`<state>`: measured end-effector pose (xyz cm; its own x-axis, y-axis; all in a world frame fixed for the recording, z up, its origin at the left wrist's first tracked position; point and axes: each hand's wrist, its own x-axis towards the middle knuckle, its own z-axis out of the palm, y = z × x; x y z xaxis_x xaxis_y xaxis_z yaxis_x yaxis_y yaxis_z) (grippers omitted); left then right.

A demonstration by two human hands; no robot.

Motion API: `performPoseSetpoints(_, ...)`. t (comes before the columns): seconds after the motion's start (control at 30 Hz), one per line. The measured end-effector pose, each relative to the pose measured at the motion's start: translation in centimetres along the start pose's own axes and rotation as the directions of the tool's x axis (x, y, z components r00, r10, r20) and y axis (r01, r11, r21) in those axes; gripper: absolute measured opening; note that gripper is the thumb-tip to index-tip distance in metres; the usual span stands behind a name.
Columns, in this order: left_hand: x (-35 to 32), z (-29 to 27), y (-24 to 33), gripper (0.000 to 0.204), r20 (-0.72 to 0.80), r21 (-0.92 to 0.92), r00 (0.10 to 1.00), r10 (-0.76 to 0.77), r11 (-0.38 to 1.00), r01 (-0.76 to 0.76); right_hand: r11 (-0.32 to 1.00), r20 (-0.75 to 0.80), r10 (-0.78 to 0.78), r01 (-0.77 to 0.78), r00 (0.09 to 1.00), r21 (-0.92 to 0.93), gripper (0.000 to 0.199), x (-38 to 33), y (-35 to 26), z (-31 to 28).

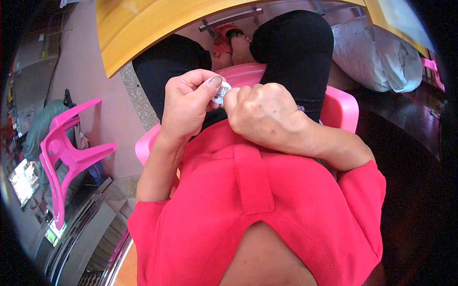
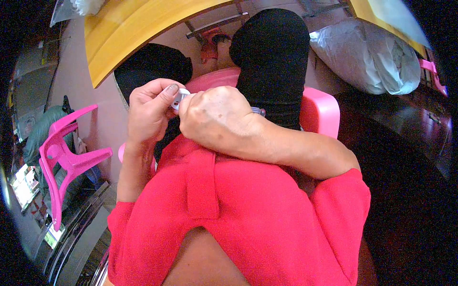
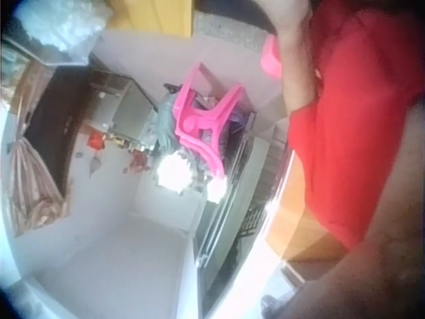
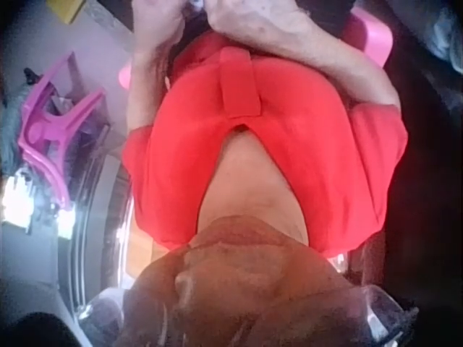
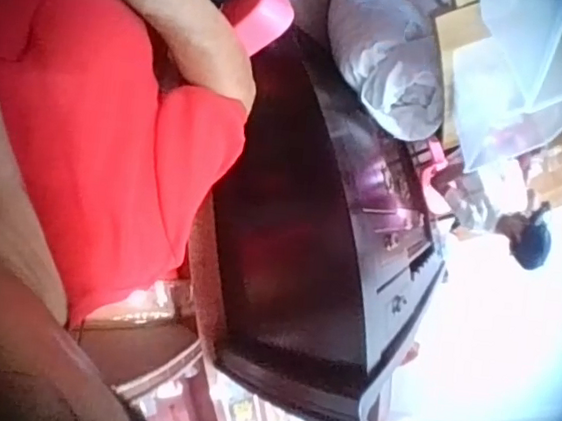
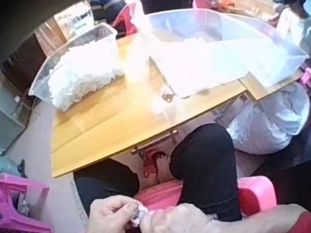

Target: The person inserts pins into plastic components using a small tool, dumps a container of plastic parts onto the table, and continues assembling the pieces.

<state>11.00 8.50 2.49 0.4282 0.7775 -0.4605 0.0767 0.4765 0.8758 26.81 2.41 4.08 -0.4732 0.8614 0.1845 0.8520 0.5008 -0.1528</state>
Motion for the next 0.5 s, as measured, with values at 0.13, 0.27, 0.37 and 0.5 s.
performPoseSetpoints(0.13, 0.3, -0.2, -0.1, 0.013, 0.000, -0.020, 1.000, -0.019, 1.000, 0.019, 0.999, 0.039, 0.032, -0.032, 0.999, 0.000, 0.013, 0.2, -0.2, 0.1)
performPoseSetpoints(0.27, 0.1, -0.1, -0.3, 0.014, -0.024, -0.042, 0.999, -0.041, 0.998, 0.040, 1.000, -0.031, 0.030, -0.030, 0.999, 0.002, 0.010, -0.3, -0.2, 1.0)
performPoseSetpoints(0.37, 0.1, -0.6, -1.2, 0.016, 0.009, -0.216, 1.000, -0.015, 0.976, 0.016, 0.998, 0.011, 0.043, -0.043, 0.999, -0.041, 0.013, -0.3, -0.3, 0.9)
performPoseSetpoints(0.5, 0.4, -1.4, -0.7, 0.021, 0.013, -0.359, 0.998, 0.064, 0.932, -0.055, 0.943, -0.043, 0.191, -0.171, 0.981, 0.286, 0.026, 0.0, 1.2, -0.2)
